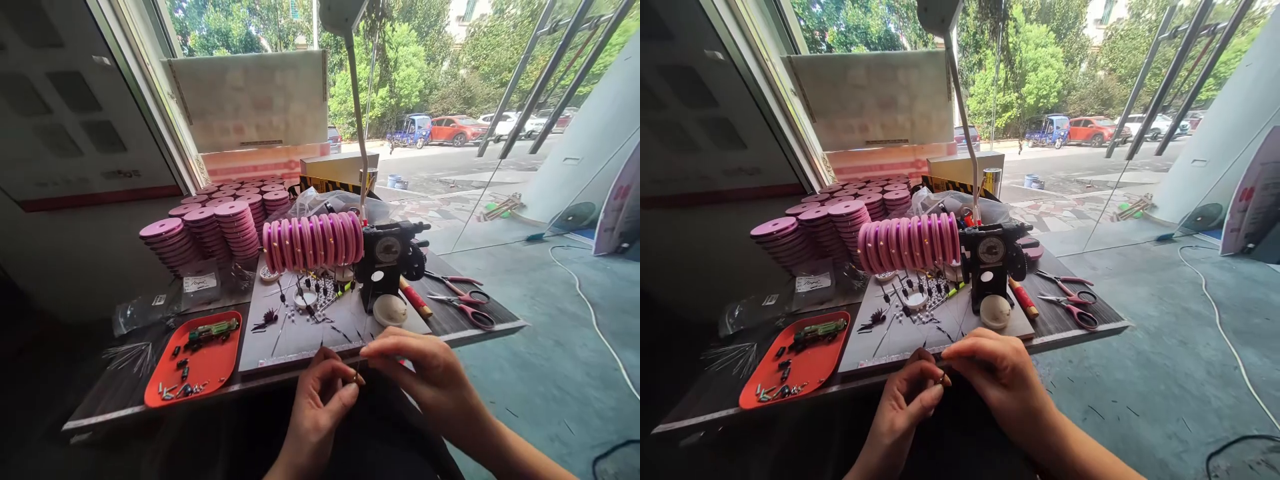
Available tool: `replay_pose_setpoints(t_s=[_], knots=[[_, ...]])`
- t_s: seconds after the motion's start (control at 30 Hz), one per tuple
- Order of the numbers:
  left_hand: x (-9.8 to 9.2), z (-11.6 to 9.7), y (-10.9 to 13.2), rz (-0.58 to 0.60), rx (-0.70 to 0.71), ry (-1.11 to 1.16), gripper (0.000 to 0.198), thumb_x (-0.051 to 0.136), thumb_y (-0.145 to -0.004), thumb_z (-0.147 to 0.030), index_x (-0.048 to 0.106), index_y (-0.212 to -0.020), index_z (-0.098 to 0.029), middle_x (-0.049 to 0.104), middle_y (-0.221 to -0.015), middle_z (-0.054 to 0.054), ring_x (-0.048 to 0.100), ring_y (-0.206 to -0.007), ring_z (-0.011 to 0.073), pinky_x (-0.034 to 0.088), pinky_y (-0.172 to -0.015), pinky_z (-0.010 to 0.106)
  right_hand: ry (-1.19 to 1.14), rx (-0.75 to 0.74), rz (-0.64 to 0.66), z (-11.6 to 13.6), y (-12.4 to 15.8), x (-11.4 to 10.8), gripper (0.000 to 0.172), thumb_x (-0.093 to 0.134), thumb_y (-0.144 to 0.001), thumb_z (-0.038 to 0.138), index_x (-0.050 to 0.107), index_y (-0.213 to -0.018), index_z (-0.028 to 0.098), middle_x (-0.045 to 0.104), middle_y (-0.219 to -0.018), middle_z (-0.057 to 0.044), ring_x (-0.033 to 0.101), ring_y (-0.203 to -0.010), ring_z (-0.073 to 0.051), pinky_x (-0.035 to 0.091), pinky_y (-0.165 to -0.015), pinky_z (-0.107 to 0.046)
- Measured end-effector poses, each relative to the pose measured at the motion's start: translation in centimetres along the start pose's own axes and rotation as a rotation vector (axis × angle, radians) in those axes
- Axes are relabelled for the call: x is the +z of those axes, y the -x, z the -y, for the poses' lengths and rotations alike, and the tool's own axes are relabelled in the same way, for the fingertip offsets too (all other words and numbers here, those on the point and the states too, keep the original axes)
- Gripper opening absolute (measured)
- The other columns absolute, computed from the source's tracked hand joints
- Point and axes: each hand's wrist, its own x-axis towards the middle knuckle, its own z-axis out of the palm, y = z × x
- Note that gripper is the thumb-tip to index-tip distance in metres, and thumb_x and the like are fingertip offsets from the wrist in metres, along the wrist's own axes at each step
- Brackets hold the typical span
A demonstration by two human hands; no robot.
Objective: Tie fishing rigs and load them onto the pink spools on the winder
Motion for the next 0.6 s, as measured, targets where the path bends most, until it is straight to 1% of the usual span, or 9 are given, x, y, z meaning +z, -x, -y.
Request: replay_pose_setpoints(t_s=[0.1, 0.2, 0.27, 0.33, 0.43, 0.5, 0.6], knots=[[-0.18, 0.19, 0.04, 0.021, -0.029, -0.002, 0.01, 0.061, -0.07, -0.027, 0.065, -0.071, -0.019, 0.047, -0.074, 0.0, 0.036, -0.056, 0.0092, 0.026, -0.046, 0.02, 0.131, -0.009, 0.175, 0.26, -0.22, -0.77, 0.02, 0.046, -0.086, 0.017, 0.066, -0.085, 0.019, 0.058, -0.074, -0.002, 0.056, -0.066, -0.011, 0.042, -0.059, -0.02], [-0.2, 0.34, -0.06, 0.013, -0.037, -0.053, 0.014, 0.061, -0.071, -0.031, 0.065, -0.07, -0.017, 0.047, -0.074, 0.001, 0.035, -0.056, 0.0089, 0.025, -0.045, 0.019, 0.174, 0.029, 0.287, 0.56, -0.29, -1.09, 0.019, 0.043, -0.087, 0.016, 0.062, -0.087, 0.02, 0.057, -0.077, -0.001, 0.054, -0.072, -0.011, 0.041, -0.064, -0.02], [-0.23, 0.52, -0.17, -0.002, -0.026, -0.063, 0.018, 0.062, -0.071, -0.034, 0.064, -0.069, -0.017, 0.046, -0.073, 0.001, 0.035, -0.055, 0.0086, 0.025, -0.045, 0.019, 0.188, 0.069, 0.304, 0.56, -0.27, -1.03, 0.013, 0.044, -0.087, 0.016, 0.056, -0.088, 0.019, 0.057, -0.08, 0.0, 0.053, -0.074, -0.011, 0.042, -0.068, -0.021], [-0.27, 0.7, -0.22, -0.005, -0.03, -0.065, 0.021, 0.062, -0.071, -0.037, 0.064, -0.069, -0.016, 0.046, -0.073, 0.001, 0.034, -0.054, 0.0084, 0.024, -0.044, 0.019, 0.204, 0.103, 0.306, 0.35, -0.23, -0.88, 0.007, 0.044, -0.085, 0.016, 0.05, -0.089, 0.019, 0.056, -0.08, 0.0, 0.051, -0.073, -0.011, 0.043, -0.068, -0.022], [-0.29, 0.85, -0.18, -0.01, -0.048, -0.069, 0.021, 0.063, -0.071, -0.037, 0.064, -0.069, -0.017, 0.048, -0.073, 0.001, 0.034, -0.053, 0.008, 0.024, -0.044, 0.02, 0.212, 0.104, 0.296, -0.11, -0.2, -0.74, 0.008, 0.043, -0.084, 0.015, 0.046, -0.09, 0.019, 0.054, -0.081, -0.001, 0.05, -0.073, -0.012, 0.043, -0.068, -0.023], [-0.25, 0.86, -0.14, -0.03, -0.042, -0.068, 0.019, 0.064, -0.07, -0.036, 0.064, -0.069, -0.017, 0.048, -0.073, 0.001, 0.035, -0.054, 0.0081, 0.024, -0.045, 0.02, 0.217, 0.091, 0.287, -0.31, -0.24, -0.74, 0.008, 0.043, -0.084, 0.015, 0.045, -0.09, 0.02, 0.054, -0.081, -0.001, 0.05, -0.073, -0.012, 0.043, -0.068, -0.024], [-0.19, 0.85, -0.16, -0.028, -0.032, -0.075, 0.018, 0.063, -0.071, -0.036, 0.063, -0.07, -0.018, 0.047, -0.074, 0.0, 0.035, -0.054, 0.0079, 0.025, -0.046, 0.02, 0.204, 0.087, 0.292, -0.3, -0.35, -0.79, 0.008, 0.043, -0.083, 0.013, 0.045, -0.087, 0.02, 0.053, -0.079, 0.0, 0.049, -0.072, -0.012, 0.042, -0.067, -0.023]])
